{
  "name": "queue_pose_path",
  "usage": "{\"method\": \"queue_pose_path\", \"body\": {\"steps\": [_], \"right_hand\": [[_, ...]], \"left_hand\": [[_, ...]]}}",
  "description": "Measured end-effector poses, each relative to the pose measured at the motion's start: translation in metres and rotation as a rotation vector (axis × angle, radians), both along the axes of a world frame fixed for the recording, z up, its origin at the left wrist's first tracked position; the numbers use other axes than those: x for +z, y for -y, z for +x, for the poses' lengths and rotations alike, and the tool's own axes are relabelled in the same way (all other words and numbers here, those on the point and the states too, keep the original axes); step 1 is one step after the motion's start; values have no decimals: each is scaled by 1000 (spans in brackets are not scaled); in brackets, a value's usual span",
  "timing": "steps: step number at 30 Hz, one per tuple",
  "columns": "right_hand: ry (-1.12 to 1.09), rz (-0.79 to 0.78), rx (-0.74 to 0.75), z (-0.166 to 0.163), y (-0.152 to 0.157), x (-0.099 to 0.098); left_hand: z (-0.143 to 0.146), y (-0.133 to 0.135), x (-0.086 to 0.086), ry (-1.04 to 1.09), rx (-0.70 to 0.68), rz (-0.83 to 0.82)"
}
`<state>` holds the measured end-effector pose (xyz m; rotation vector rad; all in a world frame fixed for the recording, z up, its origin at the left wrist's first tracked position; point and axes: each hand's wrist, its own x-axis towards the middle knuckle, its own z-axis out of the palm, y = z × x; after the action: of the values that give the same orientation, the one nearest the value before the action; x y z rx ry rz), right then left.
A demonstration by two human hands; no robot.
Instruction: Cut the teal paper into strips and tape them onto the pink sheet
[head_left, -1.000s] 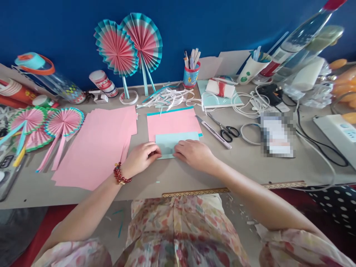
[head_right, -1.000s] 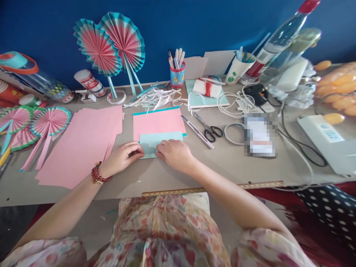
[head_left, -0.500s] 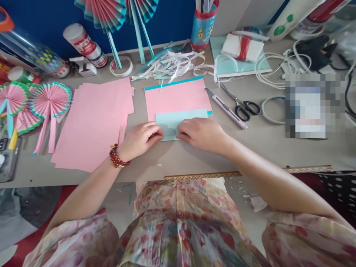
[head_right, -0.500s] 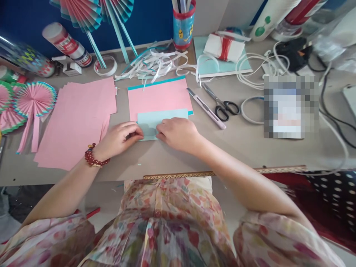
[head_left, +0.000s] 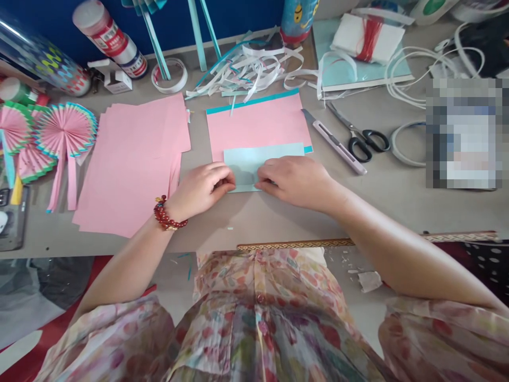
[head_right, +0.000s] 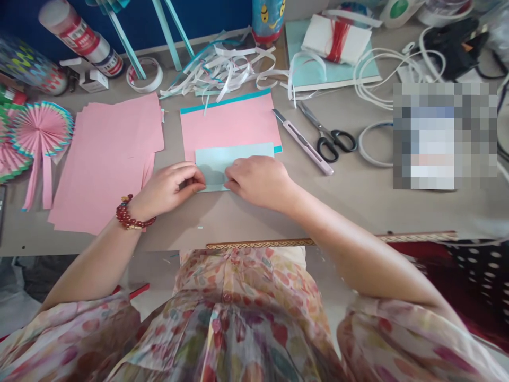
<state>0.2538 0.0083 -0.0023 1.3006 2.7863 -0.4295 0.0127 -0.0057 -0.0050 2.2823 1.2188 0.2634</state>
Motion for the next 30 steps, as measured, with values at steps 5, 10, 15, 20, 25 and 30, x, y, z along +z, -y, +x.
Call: {"method": "queue_pose_path", "body": {"steps": [5, 10, 15, 20, 25, 30], "right_hand": [[39, -17, -2, -1, 1, 4], [42, -37, 1, 0, 1, 8], [54, -53, 0, 0, 1, 10], [55, -50, 2, 0, 1, 9], [36, -61, -3, 0, -1, 9], [31, -110, -65, 4, 0, 14]], "left_hand": [[-1, -2, 2, 26, -21, 14], [-1, -2, 3, 40, -22, -6], [0, 0, 2, 39, -21, 25], [-1, 0, 1, 20, -43, 31], [-1, 1, 1, 9, -49, 44], [0, 2, 1, 8, -62, 61]]}}
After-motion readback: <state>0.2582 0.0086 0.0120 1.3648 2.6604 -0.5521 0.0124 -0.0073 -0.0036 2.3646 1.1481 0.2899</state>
